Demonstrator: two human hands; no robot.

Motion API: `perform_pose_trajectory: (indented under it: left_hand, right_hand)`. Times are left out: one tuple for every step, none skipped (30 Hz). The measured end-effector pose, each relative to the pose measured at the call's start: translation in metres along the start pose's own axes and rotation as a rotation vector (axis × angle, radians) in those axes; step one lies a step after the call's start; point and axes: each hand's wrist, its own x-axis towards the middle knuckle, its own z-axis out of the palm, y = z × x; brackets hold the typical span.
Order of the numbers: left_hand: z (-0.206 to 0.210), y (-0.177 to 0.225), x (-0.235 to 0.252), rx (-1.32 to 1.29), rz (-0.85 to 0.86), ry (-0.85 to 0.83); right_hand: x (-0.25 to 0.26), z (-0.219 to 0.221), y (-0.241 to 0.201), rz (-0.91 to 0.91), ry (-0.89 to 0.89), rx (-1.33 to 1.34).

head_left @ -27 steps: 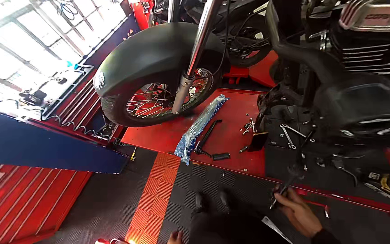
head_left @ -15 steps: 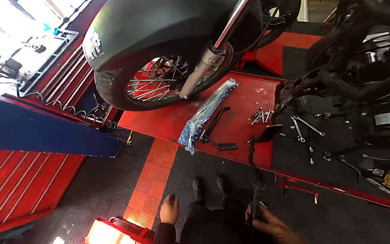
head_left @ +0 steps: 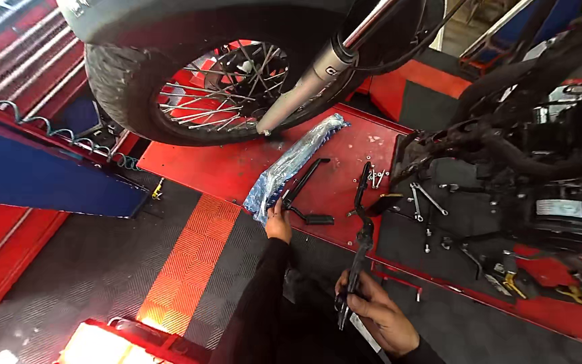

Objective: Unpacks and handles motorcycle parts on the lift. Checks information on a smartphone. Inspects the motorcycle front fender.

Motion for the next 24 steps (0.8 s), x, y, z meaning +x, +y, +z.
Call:
perform_pose_trajectory:
  left_hand:
    - [0.001, 0.000, 0.004, 0.018, -0.011, 0.004]
    - [0.002, -0.001, 0.008, 0.036, -0.013, 0.013]
    - [0.002, -0.003, 0.009, 0.052, -0.006, 0.020]
    - [0.002, -0.005, 0.009, 0.061, 0.006, 0.027]
    - [0.001, -0.006, 0.009, 0.070, 0.021, 0.030]
    - [0.000, -0.007, 0.009, 0.076, 0.037, 0.035]
    - [0.000, -0.008, 0.009, 0.079, 0.055, 0.042]
    - [0.000, -0.009, 0.009, 0.087, 0.067, 0.047]
    - [0.000, -0.010, 0.009, 0.095, 0.069, 0.047]
    - [-0.001, -0.010, 0.008, 0.094, 0.071, 0.046]
    - [-0.001, -0.009, 0.008, 0.083, 0.071, 0.046]
    - [-0.001, -0.008, 0.008, 0.066, 0.061, 0.051]
    - [-0.001, -0.009, 0.005, 0.041, 0.045, 0.058]
    - [0.000, -0.010, 0.000, 0.006, 0.025, 0.074]
    - [-0.001, -0.009, -0.007, -0.043, 0.005, 0.092]
    - [-0.002, -0.006, -0.015, -0.113, -0.023, 0.106]
    - [-0.004, -0.002, -0.023, -0.203, -0.063, 0.105]
    - [-0.005, 0.002, -0.032, -0.310, -0.122, 0.086]
    - [-0.005, 0.007, -0.041, -0.430, -0.182, 0.061]
    - [-0.006, 0.012, -0.049, -0.552, -0.233, 0.034]
    - [-0.007, 0.017, -0.056, -0.660, -0.269, 0.011]
    - [-0.008, 0.021, -0.062, -0.748, -0.298, -0.007]
    - [-0.008, 0.025, -0.065, -0.797, -0.316, -0.016]
    - [-0.008, 0.027, -0.066, -0.804, -0.324, -0.014]
  right_hand:
    - [0.003, -0.006, -0.004, 0.006, -0.004, -0.013]
    - [0.008, -0.012, -0.007, 0.017, -0.005, -0.029]
    - [0.013, -0.017, -0.009, 0.031, -0.002, -0.034]
    - [0.019, -0.021, -0.010, 0.048, 0.000, -0.024]
    - [0.027, -0.026, -0.012, 0.061, -0.012, -0.005]
    - [0.037, -0.031, -0.012, 0.069, -0.034, 0.020]
    - [0.049, -0.036, -0.012, 0.080, -0.052, 0.050]
    - [0.062, -0.042, -0.010, 0.097, -0.064, 0.085]
    - [0.077, -0.048, -0.006, 0.117, -0.070, 0.133]
    - [0.092, -0.054, -0.003, 0.138, -0.061, 0.177]
    - [0.109, -0.060, 0.000, 0.158, -0.044, 0.214]
    - [0.126, -0.066, 0.003, 0.178, -0.031, 0.239]
    - [0.141, -0.073, 0.008, 0.196, -0.025, 0.260]
    - [0.154, -0.079, 0.014, 0.211, -0.027, 0.285]
    - [0.167, -0.084, 0.022, 0.213, -0.033, 0.315]
    - [0.178, -0.087, 0.029, 0.211, -0.037, 0.335]
    - [0.189, -0.088, 0.036, 0.215, -0.045, 0.349]
    - [0.199, -0.088, 0.043, 0.222, -0.049, 0.352]
    - [0.208, -0.085, 0.050, 0.230, -0.039, 0.353]
    - [0.215, -0.082, 0.058, 0.240, -0.018, 0.346]
    - [0.221, -0.078, 0.065, 0.257, 0.017, 0.346]
    - [0.226, -0.073, 0.071, 0.278, 0.058, 0.345]
    - [0.229, -0.067, 0.075, 0.301, 0.106, 0.352]
    - [0.232, -0.061, 0.079, 0.320, 0.142, 0.368]
